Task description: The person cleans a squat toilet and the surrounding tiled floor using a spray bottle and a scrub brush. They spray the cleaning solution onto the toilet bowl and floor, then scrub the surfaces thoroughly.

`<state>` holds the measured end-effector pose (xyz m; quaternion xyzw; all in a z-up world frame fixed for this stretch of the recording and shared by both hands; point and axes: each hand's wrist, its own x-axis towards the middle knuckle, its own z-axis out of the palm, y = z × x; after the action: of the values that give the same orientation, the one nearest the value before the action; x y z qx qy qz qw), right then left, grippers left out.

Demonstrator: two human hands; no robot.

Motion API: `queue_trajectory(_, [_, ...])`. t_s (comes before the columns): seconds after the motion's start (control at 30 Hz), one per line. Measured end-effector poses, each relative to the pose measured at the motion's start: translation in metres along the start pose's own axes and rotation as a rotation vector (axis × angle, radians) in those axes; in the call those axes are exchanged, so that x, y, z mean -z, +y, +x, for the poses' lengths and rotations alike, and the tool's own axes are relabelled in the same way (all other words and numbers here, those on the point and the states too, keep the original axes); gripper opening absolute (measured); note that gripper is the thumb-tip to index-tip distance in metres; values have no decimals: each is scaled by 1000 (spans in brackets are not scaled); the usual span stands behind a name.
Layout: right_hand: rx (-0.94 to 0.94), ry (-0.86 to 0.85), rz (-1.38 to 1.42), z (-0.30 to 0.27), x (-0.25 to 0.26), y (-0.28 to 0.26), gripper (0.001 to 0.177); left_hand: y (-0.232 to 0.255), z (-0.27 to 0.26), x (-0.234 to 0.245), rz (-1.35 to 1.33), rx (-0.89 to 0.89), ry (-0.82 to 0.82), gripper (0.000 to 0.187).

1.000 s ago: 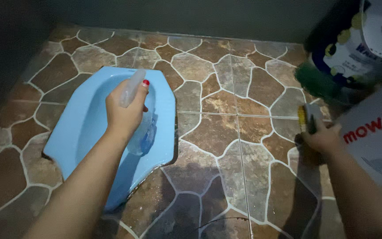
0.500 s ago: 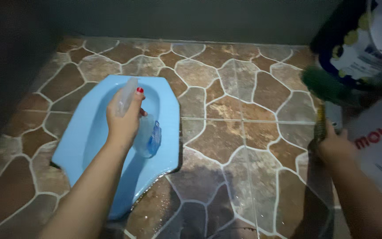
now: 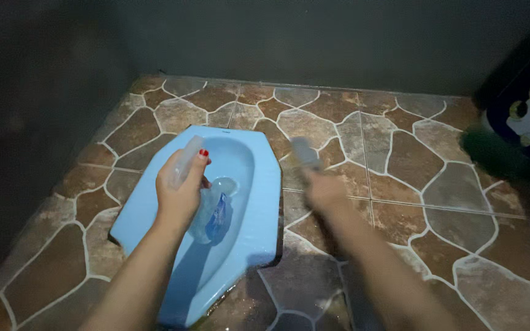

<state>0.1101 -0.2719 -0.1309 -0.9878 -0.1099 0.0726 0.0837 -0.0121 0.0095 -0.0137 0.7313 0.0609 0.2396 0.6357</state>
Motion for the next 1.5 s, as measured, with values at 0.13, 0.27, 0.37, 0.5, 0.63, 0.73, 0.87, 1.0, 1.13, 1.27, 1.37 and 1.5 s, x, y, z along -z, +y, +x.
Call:
queue_trajectory(0.13, [178,-4,8,-48,6,-42,51,8,0,3,-38,-23,-28,29])
queue_trajectory(0.27, [439,-215,-82,-122,19,-33,64,20,3,6,-15,-19,-45,30])
queue_trajectory(0.37, [643,-245,-419,-165,16,-37,71,27,6,9,-58,-40,-70,27])
queue_trajectory(0.5, [524,-165,-144,-147,7,-43,68,28,8,18,-1,-36,-70,28])
queue_trajectory(0.63, [275,-57,-141,-48,6,-61,60,22,10,32,-22,-14,-65,28])
queue_trajectory(0.73, [61,-107,-160,20,17,-74,60,16,9,44,-56,43,-37,27])
queue_trajectory(0.87, [57,47,-120,30,18,-83,63,7,8,59,-129,46,-49,28])
queue_trajectory(1.0, [207,230,-195,-42,7,-83,62,-1,16,57,-75,53,-48,28])
queue_trajectory(1.13, [271,-30,-186,-136,0,-89,70,-4,23,45,-107,40,-74,28])
queue_trajectory(1.27, [331,-135,-245,-165,3,-92,69,0,27,37,-127,44,-74,28])
queue_trajectory(1.37, [277,-151,-226,-123,5,-93,72,2,27,35,-152,6,-75,29])
queue_trajectory(1.5, [157,36,-119,-27,6,-101,63,1,25,32,-131,69,-76,28])
